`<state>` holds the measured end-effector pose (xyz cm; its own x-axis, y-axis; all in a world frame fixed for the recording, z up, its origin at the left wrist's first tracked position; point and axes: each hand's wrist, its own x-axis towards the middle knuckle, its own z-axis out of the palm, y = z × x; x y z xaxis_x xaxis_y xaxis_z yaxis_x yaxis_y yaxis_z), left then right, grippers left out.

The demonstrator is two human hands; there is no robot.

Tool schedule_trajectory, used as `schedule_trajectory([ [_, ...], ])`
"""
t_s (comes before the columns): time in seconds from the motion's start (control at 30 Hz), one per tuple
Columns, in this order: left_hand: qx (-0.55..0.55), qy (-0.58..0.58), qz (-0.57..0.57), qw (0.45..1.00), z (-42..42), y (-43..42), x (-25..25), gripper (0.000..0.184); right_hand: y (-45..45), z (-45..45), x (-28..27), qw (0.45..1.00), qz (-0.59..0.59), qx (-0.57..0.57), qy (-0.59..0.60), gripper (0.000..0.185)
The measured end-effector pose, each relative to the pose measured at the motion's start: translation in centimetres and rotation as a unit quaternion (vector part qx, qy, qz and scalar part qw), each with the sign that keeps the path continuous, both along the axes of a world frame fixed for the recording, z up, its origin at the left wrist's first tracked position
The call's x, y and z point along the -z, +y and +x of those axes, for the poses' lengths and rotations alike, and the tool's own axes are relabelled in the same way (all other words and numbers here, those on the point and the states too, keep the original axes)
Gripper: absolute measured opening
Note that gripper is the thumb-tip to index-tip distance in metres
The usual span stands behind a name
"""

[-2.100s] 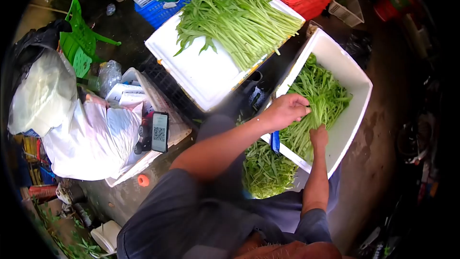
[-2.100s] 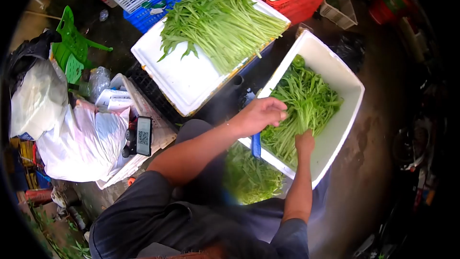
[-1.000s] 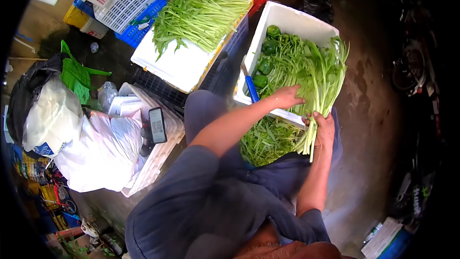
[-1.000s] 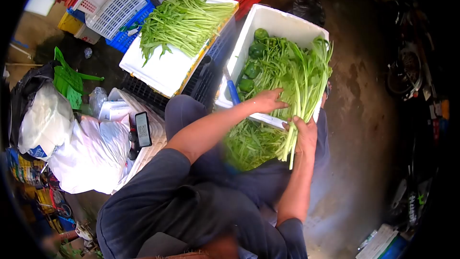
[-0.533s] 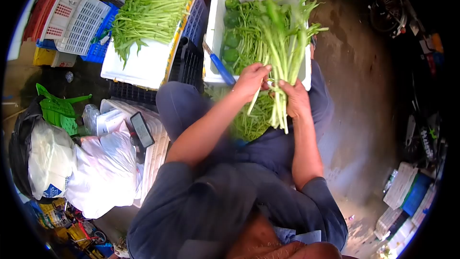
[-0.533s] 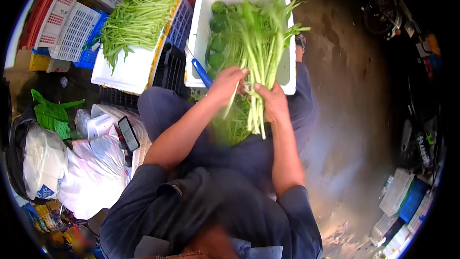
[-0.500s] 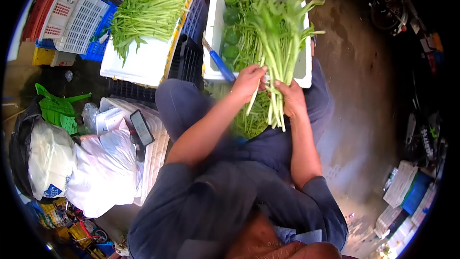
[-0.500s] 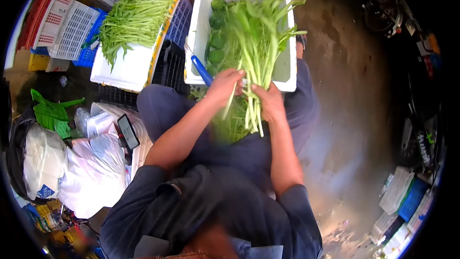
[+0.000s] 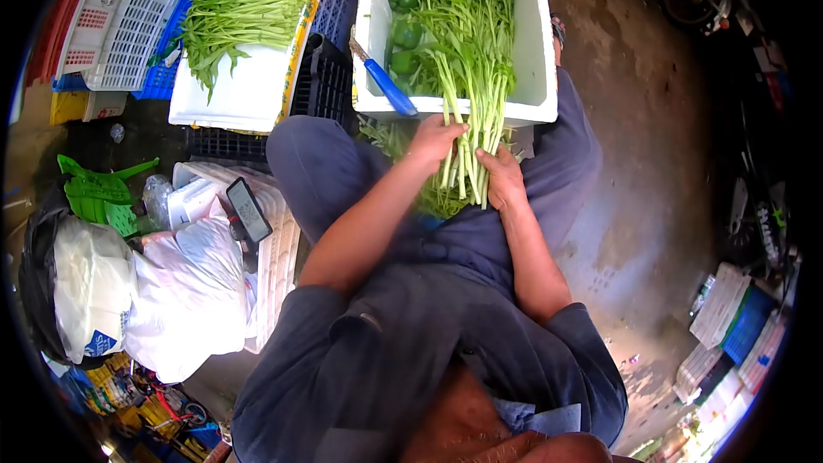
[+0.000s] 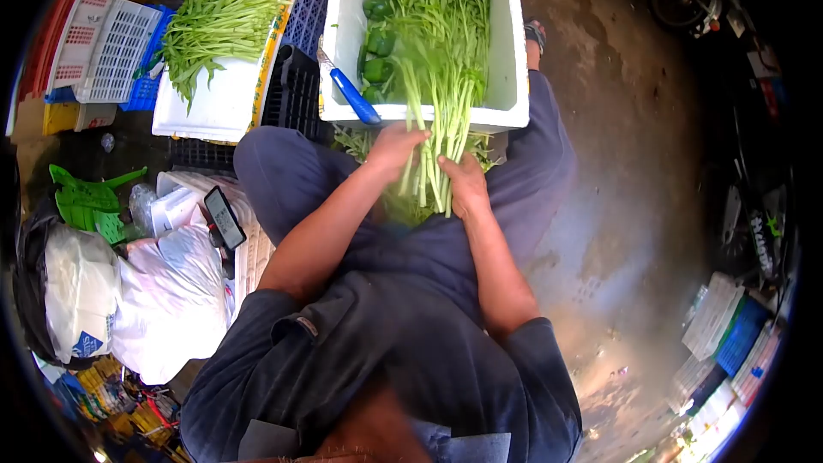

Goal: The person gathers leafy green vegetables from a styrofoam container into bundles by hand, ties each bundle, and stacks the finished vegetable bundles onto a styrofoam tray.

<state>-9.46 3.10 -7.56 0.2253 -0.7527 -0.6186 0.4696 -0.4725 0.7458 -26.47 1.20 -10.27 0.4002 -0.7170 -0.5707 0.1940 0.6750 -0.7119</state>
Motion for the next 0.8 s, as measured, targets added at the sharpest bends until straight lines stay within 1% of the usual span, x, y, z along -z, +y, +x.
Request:
schedule_trajectory([
  [0.1,0.014,0.018,-0.005,1.0,0.5,0.1,0.9,0.019,-0.9,-0.2,0.7,1.0,0.009,0.007,0.001,0.029],
  [0.13,0.011,0.031,0.014,0.999,0.8,0.2,0.3,0.02,-1.3,-0.4,1.1,0.999,-0.007,-0.016,0.044,0.026],
  [0.27,0.009,0.061,-0.029,0.998,1.5,0.7,3.3,0.023,-1.4,0.5,1.1,1.0,0.012,0.015,0.02,0.022],
  [0.37,0.022,0.057,-0.029,0.998,1.4,0.8,2.5,0.026,-1.1,1.0,0.3,0.999,0.031,0.03,-0.027,0.024],
  [0.4,0.019,0.058,-0.044,0.997,1.3,0.8,2.5,0.027,-0.9,1.3,0.3,0.999,0.013,0.025,-0.021,0.03],
  [0.5,0.01,0.013,-0.035,0.999,0.9,0.7,2.5,0.027,-0.8,2.2,0.8,1.0,-0.024,0.005,-0.018,0.036],
  [0.53,0.014,0.007,-0.035,0.999,1.0,0.7,2.6,0.026,-0.7,2.6,1.0,0.999,-0.022,0.022,-0.005,0.037],
  [0.6,0.023,-0.005,-0.034,0.999,1.1,0.8,2.8,0.026,-0.8,3.1,0.9,0.999,-0.04,0.01,0.004,0.035],
  [0.67,0.057,0.012,-0.043,0.997,1.9,0.7,3.4,0.026,-0.8,3.2,1.6,0.999,-0.051,0.0,0.014,0.032],
  [0.7,0.074,0.022,-0.045,0.996,2.2,0.8,3.2,0.026,-0.9,3.0,1.2,0.999,-0.036,-0.002,0.031,0.031],
  [0.77,0.073,0.022,-0.024,0.997,2.8,0.7,2.9,0.024,-1.1,2.1,1.3,0.995,-0.041,-0.02,0.085,0.031],
  [0.8,0.069,0.012,-0.012,0.997,3.1,0.6,3.0,0.024,-1.0,1.7,1.2,0.992,-0.074,-0.035,0.1,0.033],
])
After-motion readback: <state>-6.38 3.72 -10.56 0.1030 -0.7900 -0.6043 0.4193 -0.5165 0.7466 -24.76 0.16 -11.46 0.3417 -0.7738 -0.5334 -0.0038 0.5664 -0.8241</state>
